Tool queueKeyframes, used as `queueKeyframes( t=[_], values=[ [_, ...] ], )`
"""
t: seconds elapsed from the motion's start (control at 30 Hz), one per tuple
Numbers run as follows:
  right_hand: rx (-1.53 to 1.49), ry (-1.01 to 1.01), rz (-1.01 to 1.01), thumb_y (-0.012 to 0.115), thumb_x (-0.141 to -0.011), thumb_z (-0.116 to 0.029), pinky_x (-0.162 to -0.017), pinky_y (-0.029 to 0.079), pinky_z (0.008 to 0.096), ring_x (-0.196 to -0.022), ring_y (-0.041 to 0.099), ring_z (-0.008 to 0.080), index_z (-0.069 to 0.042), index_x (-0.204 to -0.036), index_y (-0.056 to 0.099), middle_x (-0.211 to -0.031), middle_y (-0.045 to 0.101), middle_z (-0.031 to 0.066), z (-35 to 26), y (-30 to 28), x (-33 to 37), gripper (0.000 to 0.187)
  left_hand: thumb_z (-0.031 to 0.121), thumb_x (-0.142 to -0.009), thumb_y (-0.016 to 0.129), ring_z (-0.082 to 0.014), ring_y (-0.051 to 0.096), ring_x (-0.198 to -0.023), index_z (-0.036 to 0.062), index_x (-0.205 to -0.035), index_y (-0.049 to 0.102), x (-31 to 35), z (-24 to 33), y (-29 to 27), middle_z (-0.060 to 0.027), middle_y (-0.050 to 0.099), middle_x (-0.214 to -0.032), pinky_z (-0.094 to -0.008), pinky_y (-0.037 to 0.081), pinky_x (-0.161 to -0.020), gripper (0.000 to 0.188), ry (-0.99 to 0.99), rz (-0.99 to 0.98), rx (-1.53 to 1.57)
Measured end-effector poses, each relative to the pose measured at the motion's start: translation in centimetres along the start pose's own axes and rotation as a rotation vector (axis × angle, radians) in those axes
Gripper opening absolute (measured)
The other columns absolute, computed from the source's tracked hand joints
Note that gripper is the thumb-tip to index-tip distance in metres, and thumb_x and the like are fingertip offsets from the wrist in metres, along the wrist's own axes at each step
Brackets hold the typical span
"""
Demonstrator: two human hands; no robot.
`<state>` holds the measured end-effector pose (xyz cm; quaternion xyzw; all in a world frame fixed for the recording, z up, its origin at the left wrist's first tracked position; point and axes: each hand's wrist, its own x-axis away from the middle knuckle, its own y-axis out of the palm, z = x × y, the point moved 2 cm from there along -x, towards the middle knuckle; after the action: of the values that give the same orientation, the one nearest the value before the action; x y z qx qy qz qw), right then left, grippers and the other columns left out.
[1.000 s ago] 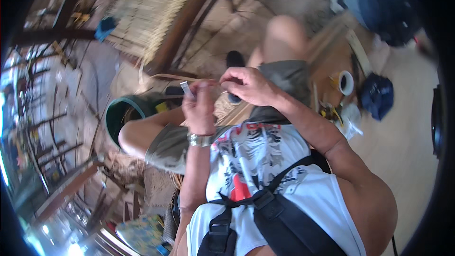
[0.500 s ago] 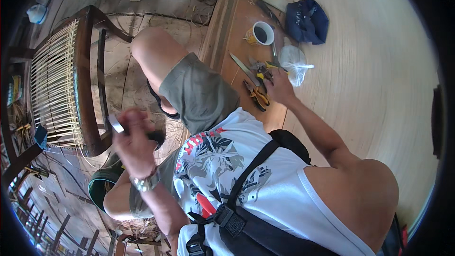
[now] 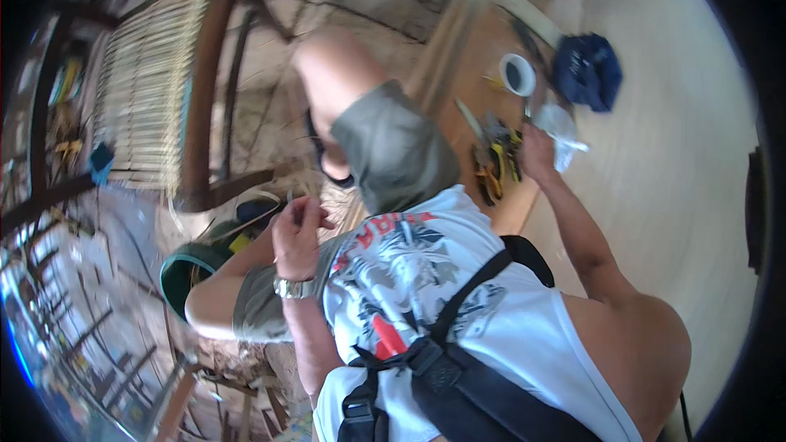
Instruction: Weaving rattan or bamboo strips into a wooden chair frame to create a seat.
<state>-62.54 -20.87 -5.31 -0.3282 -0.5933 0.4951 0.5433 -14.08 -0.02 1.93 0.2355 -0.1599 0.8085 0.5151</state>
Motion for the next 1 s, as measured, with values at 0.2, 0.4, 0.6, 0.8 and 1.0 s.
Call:
queueKeyframes(
  t=[0.2,0.4,0.6,0.8,1.0],
  values=[
    [-0.528,-0.031,-0.326,0.064,-0.083,-0.007,-0.075,0.055,0.0427,-0.086,0.072,0.03,-0.003,-0.127,0.062,-0.09,0.071,0.0193,-1.6,-4.8,0.9,0.044,0.02,-0.104,0.061,-0.0112,0.064,-0.069,-0.0044,-0.104,0.065,1.0,-0.1,-0.9,-0.0052,0.066,-0.083,-0.0243,0.051,-0.063,0.025,-0.003,0.013,0.035],
    [-1.502,-0.036,-0.784,0.069,-0.083,-0.012,-0.095,0.052,0.0403,-0.117,0.065,0.0302,0.0,-0.139,0.053,-0.128,0.064,0.0182,-9.5,-15.3,3.3,0.059,0.021,-0.104,0.061,-0.0109,0.065,-0.07,-0.0029,-0.108,0.065,1.9,0.3,-1.8,-0.0052,0.066,-0.085,-0.0235,0.05,-0.065,0.024,0.056,0.022,0.093],
    [-1.674,-0.337,-1.542,0.071,-0.077,-0.027,-0.105,0.043,0.0453,-0.123,0.058,0.0341,-0.001,-0.155,0.035,-0.135,0.056,0.0224,-22.0,-20.1,3.6,0.09,0.021,-0.105,0.06,-0.0105,0.065,-0.071,-0.0033,-0.109,0.065,4.0,2.5,-2.7,-0.0057,0.067,-0.086,-0.024,0.051,-0.066,0.025,0.104,0.122,0.146],
    [-1.329,-0.449,-1.786,0.062,-0.083,-0.024,-0.095,0.046,0.0372,-0.1,0.06,0.0239,0.005,-0.157,0.028,-0.115,0.059,0.0165,-29.8,-20.0,0.1,0.086,0.024,-0.105,0.06,-0.0106,0.065,-0.07,-0.0039,-0.106,0.065,5.2,3.9,-3.5,-0.005,0.066,-0.084,-0.0239,0.05,-0.063,0.028,0.186,0.199,0.126],
    [-1.169,-0.485,-1.81,0.061,-0.09,-0.018,-0.097,0.048,0.0344,-0.103,0.062,0.0214,0.005,-0.153,0.035,-0.115,0.061,0.0142,-36.0,-17.4,-0.5,0.072,0.024,-0.104,0.061,-0.0094,0.064,-0.067,-0.0032,-0.106,0.066,6.2,3.0,-3.4,-0.0044,0.067,-0.081,-0.0236,0.049,-0.061,0.028,0.126,0.173,0.098]
  ],
)
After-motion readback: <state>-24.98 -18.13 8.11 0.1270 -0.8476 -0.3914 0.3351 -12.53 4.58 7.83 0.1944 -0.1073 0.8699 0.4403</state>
